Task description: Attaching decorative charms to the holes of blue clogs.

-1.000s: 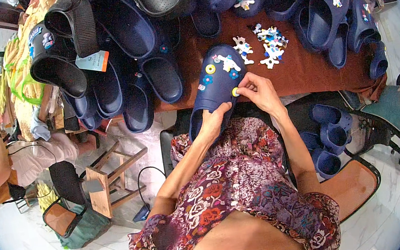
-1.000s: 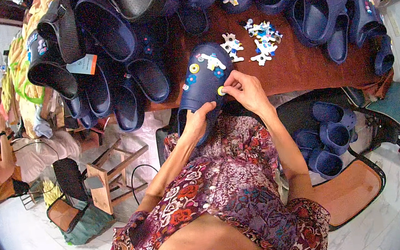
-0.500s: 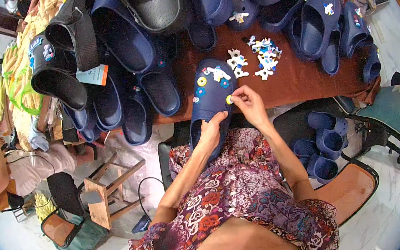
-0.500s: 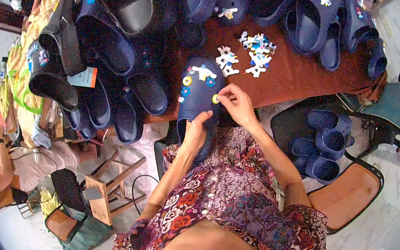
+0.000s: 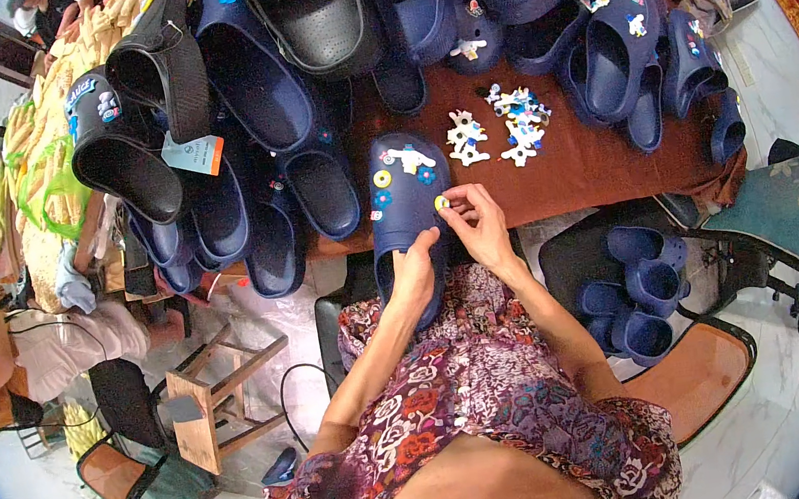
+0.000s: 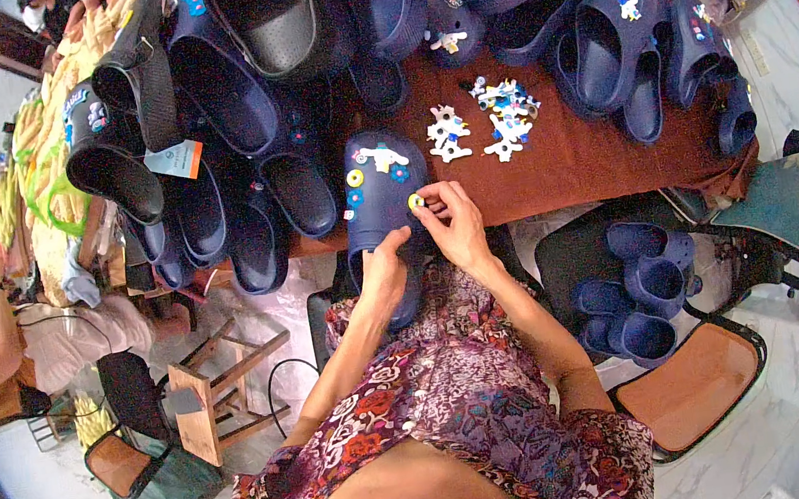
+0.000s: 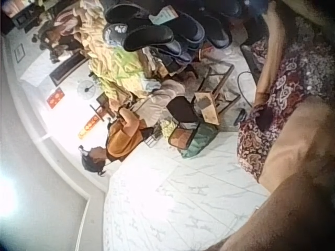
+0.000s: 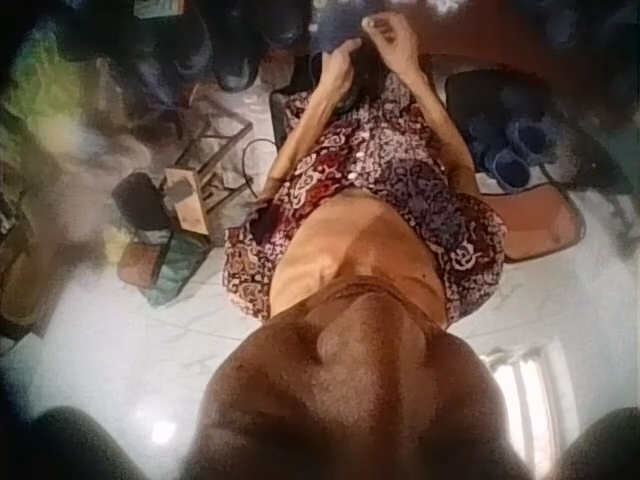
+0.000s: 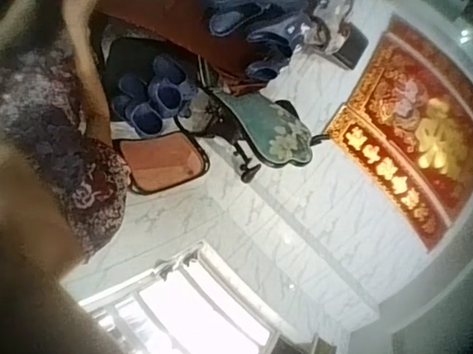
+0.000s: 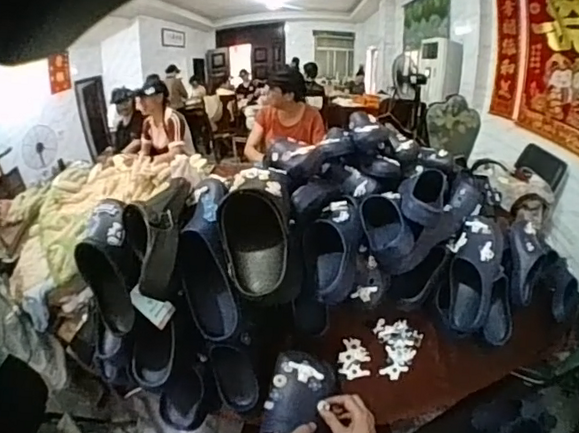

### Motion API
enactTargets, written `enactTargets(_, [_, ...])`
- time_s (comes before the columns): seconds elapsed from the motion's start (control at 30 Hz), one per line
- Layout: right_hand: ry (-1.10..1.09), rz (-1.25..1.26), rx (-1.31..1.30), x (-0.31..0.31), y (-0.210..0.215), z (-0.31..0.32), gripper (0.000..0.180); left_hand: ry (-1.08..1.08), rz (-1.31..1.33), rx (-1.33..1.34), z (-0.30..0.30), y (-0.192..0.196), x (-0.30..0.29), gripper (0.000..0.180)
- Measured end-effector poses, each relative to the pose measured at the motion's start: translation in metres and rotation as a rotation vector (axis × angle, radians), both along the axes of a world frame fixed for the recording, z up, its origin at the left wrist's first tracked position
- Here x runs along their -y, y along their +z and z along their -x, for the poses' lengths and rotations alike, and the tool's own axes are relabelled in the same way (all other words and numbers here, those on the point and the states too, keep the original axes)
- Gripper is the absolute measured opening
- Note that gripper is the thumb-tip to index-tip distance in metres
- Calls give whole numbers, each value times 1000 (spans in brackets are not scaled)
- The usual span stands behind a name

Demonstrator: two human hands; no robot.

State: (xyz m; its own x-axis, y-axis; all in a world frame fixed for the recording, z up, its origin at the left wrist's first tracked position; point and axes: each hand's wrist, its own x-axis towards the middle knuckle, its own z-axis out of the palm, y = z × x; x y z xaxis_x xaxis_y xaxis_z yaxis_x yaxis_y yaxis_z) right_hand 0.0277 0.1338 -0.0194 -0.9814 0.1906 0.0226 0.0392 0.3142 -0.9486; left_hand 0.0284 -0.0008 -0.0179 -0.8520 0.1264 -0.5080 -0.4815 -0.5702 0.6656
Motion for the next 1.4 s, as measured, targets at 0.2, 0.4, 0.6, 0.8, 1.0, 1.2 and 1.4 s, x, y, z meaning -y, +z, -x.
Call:
enactTargets(0.2, [-8,-18,-65,7,0,-2,28,-1,-29,-48,7,9,4,31])
enactTargets(0.4, [-251,-729,-219,-62,-19,15,47,-49,91,-45,4,-3,6,48])
enactTargets(0.6, [-241,-810,-105,-90,-53,13,56,-90,186,-112,1,-18,2,45])
enactTargets(0.8, [-212,-594,-122,-84,-45,7,46,-52,220,-95,-5,-10,3,39])
enactTargets(1.0, [-422,-709,-231,-128,-45,30,37,-123,214,15,-5,4,15,45])
enactTargets(1.2, [-360,-712,-221,-153,-53,63,38,-43,156,-73,-5,-3,8,34])
enactTargets(1.4, [-295,-719,-169,-131,-56,62,27,-25,147,-85,-6,-5,9,32])
